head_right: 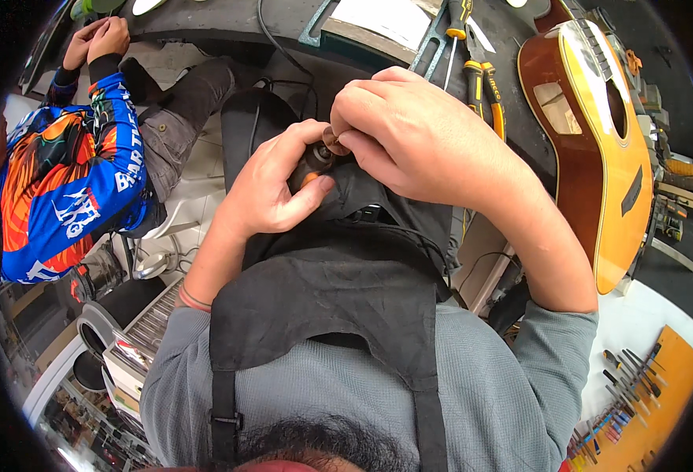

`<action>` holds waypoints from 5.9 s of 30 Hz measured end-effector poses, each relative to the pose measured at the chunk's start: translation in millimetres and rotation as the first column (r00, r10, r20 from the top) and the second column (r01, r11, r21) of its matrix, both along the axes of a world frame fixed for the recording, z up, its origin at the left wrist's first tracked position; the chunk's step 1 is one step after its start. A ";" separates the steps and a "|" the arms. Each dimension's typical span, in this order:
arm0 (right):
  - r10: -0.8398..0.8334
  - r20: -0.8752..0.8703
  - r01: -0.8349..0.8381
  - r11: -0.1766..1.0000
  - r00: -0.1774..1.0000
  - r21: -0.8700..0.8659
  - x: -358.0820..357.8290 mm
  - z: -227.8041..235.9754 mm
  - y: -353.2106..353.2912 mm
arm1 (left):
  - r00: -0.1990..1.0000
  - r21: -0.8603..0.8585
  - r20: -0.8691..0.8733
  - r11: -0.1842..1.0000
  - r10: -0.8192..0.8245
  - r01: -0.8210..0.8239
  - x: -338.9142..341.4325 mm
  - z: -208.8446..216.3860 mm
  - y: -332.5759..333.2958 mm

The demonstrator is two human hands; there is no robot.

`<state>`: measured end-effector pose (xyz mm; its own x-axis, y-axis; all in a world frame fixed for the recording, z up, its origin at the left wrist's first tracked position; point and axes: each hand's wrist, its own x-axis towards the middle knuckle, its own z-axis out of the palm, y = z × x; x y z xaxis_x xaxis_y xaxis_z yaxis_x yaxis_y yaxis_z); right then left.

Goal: The person assembles a rotary tool by attaching a small circular grinding disc to the shaft. They use a screwdriver to tighten the disc onto the tool and then test the tool by running it briefly.

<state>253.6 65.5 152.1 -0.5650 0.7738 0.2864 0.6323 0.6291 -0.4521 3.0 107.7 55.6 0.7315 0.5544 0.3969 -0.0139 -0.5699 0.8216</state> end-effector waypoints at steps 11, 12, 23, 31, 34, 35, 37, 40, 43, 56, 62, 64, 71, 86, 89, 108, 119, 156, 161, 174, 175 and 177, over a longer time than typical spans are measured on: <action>-0.203 0.061 0.212 0.956 0.977 -0.204 14.8 -14.9 -15.3 | 0.995 -0.044 -0.078 0.997 -0.065 0.061 6.6 -10.4 0.7; -0.212 0.061 0.220 0.949 0.975 -0.225 18.0 -18.0 -16.8 | 0.994 -0.055 -0.085 0.996 -0.070 0.066 9.3 -11.5 0.2; -0.215 0.009 0.213 0.962 0.977 -0.173 43.6 -59.2 -36.1 | 0.933 -0.312 -0.165 0.914 -0.320 0.259 30.6 -16.1 14.0; -0.314 -0.097 0.278 0.921 0.944 -0.274 49.7 -71.5 -46.1 | 0.908 -0.405 -0.208 0.877 -0.364 0.259 34.1 -6.7 14.9; -0.302 -0.115 0.258 0.921 0.946 -0.292 54.1 -72.9 -48.1 | 0.925 -0.359 -0.145 0.890 -0.350 0.280 37.8 -14.1 10.8; -0.290 -0.115 0.249 0.927 0.950 -0.282 55.1 -72.9 -48.4 | 0.924 -0.347 -0.145 0.893 -0.353 0.286 39.4 -15.2 10.2; -0.270 -0.111 0.233 0.935 0.956 -0.268 57.6 -73.4 -49.1 | 0.923 -0.335 -0.149 0.896 -0.356 0.291 42.4 -16.3 8.9; -0.250 -0.096 0.220 0.943 0.963 -0.250 60.2 -74.5 -49.6 | 0.918 -0.339 -0.164 0.895 -0.360 0.290 45.1 -14.3 7.0; -0.239 -0.077 0.216 0.949 0.968 -0.229 62.8 -75.7 -50.2 | 0.918 -0.335 -0.171 0.897 -0.358 0.288 48.1 -11.9 5.6; -0.246 -0.075 0.213 0.928 0.966 -0.304 76.4 -74.8 -57.4 | 0.931 -0.315 -0.145 0.908 -0.335 0.277 57.6 -16.0 -2.5; -0.307 -0.119 0.261 0.919 0.944 -0.295 73.7 -74.4 -65.0 | 0.913 -0.360 -0.194 0.892 -0.359 0.274 59.5 -8.4 -3.1; -0.282 -0.103 0.249 0.934 0.954 -0.255 72.6 -72.9 -64.7 | 0.916 -0.354 -0.181 0.893 -0.359 0.280 60.1 -8.8 -3.4; -0.206 -0.046 0.197 0.969 0.977 -0.146 75.0 -79.5 -61.5 | 0.927 -0.278 -0.162 0.917 -0.339 0.286 63.1 -14.5 -7.5; -0.242 -0.103 0.227 0.964 0.965 -0.136 76.1 -66.1 -68.8 | 0.925 -0.292 -0.157 0.911 -0.345 0.290 64.0 -8.1 -10.4; -0.190 -0.038 0.185 0.976 0.981 -0.112 80.1 -66.8 -66.6 | 0.923 -0.267 -0.173 0.918 -0.344 0.293 64.2 -7.4 -11.2; -0.163 -0.031 0.157 0.978 0.986 -0.139 82.2 -53.6 -66.5 | 0.909 -0.319 -0.187 0.898 -0.373 0.303 67.2 -1.9 -12.9; -0.164 -0.049 0.156 0.979 0.985 -0.132 81.8 -54.2 -66.9 | 0.916 -0.285 -0.165 0.907 -0.365 0.310 68.6 -8.3 -13.4; -0.131 0.104 0.127 0.991 0.986 0.046 83.2 -35.9 -43.2 | 0.947 0.022 -0.236 0.974 -0.216 0.227 72.6 -7.0 1.7; -0.169 0.087 0.162 0.983 0.982 0.083 83.9 -34.2 -48.4 | 0.959 0.080 -0.191 0.970 -0.210 0.229 77.8 -6.9 2.3; -0.147 0.017 0.144 0.981 0.989 0.129 95.0 -45.2 -59.3 | 0.959 0.091 -0.179 0.967 -0.219 0.238 87.4 -2.9 -7.2; -0.144 0.029 0.139 0.982 0.989 0.128 95.5 -45.6 -59.3 | 0.961 0.097 -0.170 0.967 -0.219 0.238 88.9 -2.2 -7.4; -0.131 0.053 0.124 0.985 0.990 0.121 96.5 -46.7 -60.1 | 0.961 0.110 -0.159 0.964 -0.225 0.243 90.5 -3.4 -8.3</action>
